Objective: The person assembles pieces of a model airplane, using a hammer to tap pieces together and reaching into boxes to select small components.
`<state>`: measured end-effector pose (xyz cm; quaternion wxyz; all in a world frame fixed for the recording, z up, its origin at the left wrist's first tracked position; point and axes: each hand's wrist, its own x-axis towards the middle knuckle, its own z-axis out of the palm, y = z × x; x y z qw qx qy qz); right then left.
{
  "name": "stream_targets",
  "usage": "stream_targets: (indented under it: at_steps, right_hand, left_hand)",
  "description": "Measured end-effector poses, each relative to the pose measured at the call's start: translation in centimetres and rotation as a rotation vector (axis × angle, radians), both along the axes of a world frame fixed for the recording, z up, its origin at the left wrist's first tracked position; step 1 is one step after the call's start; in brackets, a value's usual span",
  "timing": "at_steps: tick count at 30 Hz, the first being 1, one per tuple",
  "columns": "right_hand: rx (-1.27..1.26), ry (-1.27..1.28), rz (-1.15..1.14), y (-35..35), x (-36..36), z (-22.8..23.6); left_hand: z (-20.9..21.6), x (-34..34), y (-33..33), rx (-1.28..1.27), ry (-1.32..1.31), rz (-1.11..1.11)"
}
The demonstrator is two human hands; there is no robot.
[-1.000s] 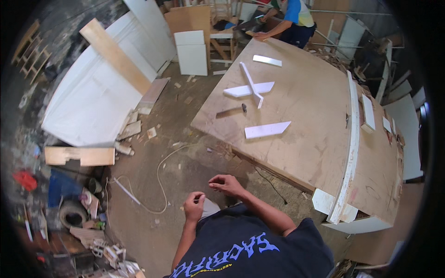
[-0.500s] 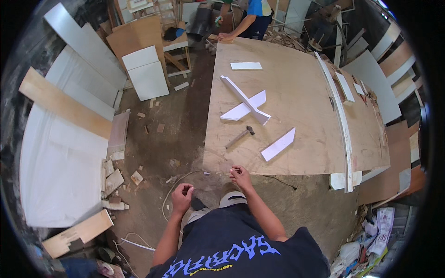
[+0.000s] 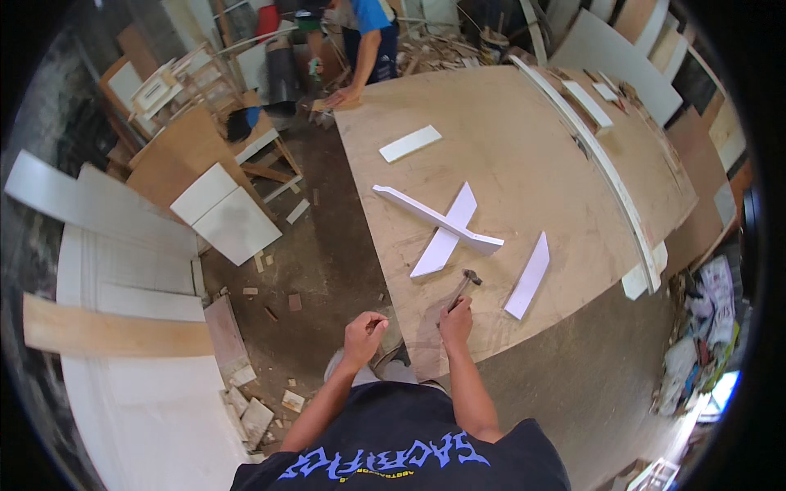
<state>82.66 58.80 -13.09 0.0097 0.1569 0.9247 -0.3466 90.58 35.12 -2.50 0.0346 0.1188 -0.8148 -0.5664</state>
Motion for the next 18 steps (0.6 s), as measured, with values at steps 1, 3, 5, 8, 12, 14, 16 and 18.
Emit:
stream_targets:
  at_steps: [1,3,5,8,12,14,16,18]
  right_hand:
    - [-0.024,0.023,-0.067,-0.7,0.2,-0.5]
    - [-0.036,0.108,-0.214,-0.3,-1.1,-2.1]
    - [-0.089,0.038,-0.304,-1.0,-1.2,-1.9]
    - [-0.185,0.007,-0.406,-1.8,-0.5,-0.4]
    - [-0.183,0.153,-0.506,-6.6,0.2,4.6]
    - [-0.226,0.130,-0.623,-9.5,0.2,7.0]
    - [-0.211,0.150,-0.750,-13.6,0.9,7.5]
    - [-0.251,0.229,-0.818,-17.8,0.3,7.6]
  left_hand:
    - [-0.4,-0.4,-1.4,0.018,-0.041,-0.003]
    - [-2.8,-2.5,-3.7,0.082,-0.092,-0.024]
    - [-4.6,-4.5,-6.6,0.216,-0.124,-0.058]
    - [-5.7,-10.0,-9.6,0.286,-0.148,-0.153]
    - [-7.1,-21.0,-13.4,0.098,0.034,-0.335]
    - [-6.5,-27.5,-14.7,-0.078,0.122,-0.450]
    - [-6.3,-32.4,-15.4,-0.184,0.154,-0.581]
    - [-6.5,-38.3,-15.5,-0.241,0.216,-0.640]
